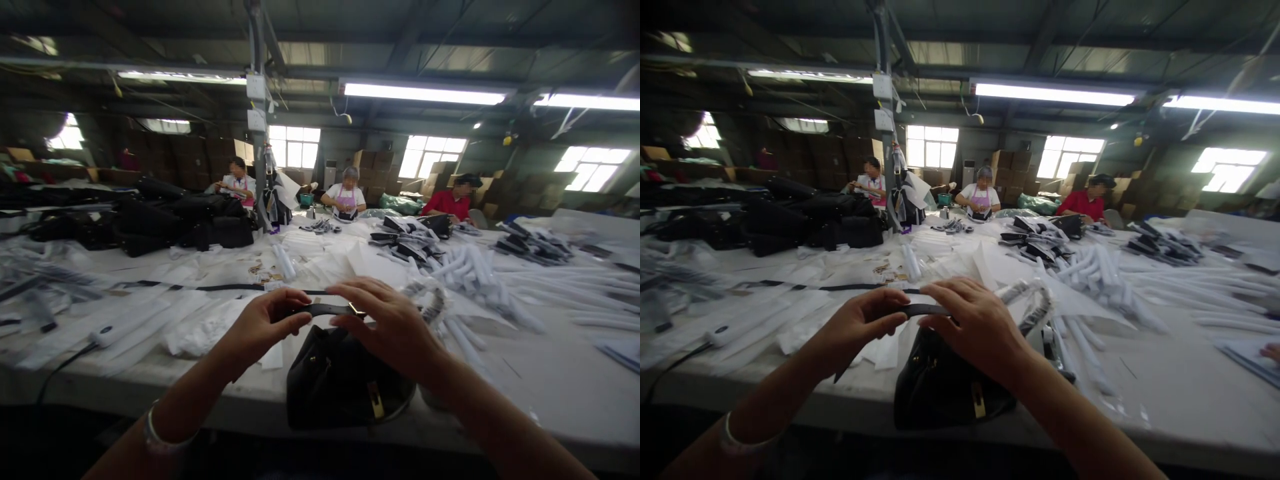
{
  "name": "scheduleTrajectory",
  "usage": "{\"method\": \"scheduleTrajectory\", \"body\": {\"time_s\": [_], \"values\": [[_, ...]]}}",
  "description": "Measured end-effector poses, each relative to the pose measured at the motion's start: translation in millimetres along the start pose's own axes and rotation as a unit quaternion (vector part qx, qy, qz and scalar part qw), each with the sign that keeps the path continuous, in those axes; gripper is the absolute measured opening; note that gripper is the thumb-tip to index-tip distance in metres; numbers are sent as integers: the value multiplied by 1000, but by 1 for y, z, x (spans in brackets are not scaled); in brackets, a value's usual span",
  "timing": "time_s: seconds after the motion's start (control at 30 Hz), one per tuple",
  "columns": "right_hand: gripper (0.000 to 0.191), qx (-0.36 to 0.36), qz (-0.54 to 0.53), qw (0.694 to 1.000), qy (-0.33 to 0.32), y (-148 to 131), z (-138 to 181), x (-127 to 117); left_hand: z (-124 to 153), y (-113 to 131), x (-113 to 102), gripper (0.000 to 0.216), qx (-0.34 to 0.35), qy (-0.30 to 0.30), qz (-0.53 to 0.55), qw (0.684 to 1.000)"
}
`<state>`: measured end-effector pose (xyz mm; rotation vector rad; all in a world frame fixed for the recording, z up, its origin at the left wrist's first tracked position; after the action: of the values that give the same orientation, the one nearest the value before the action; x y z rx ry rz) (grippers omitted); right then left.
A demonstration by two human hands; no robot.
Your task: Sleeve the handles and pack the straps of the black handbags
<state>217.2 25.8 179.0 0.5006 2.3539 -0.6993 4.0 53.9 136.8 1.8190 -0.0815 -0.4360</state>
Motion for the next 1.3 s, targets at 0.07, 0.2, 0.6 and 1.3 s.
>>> {"method": "scheduleTrajectory", "body": {"time_s": [0.07,0.2,0.6,1.3], "values": [[43,-38,-28,996,-80,1,-16,4,-5,12,0,30,23,-5,25,999],[27,19,-108,991,-79,20,-38,5,-15,1,2,41,26,97,148,984],[36,108,-168,971,134,38,-46,35,-30,-15,79,27,127,36,-150,980],[51,168,-416,860,243,64,-68,-59,-8,-61,44,30,61,96,-95,989]]}}
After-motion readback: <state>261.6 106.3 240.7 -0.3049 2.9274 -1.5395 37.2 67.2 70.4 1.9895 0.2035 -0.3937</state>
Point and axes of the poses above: each hand's wrist, its own z-axis away from the middle knuckle, its own x-axis out of the palm, y = z × x, the point moved 2 cm from there along -z, towards the middle knuckle, and after that the axes turned 7 degrees about -z, right-handed, at the moved point
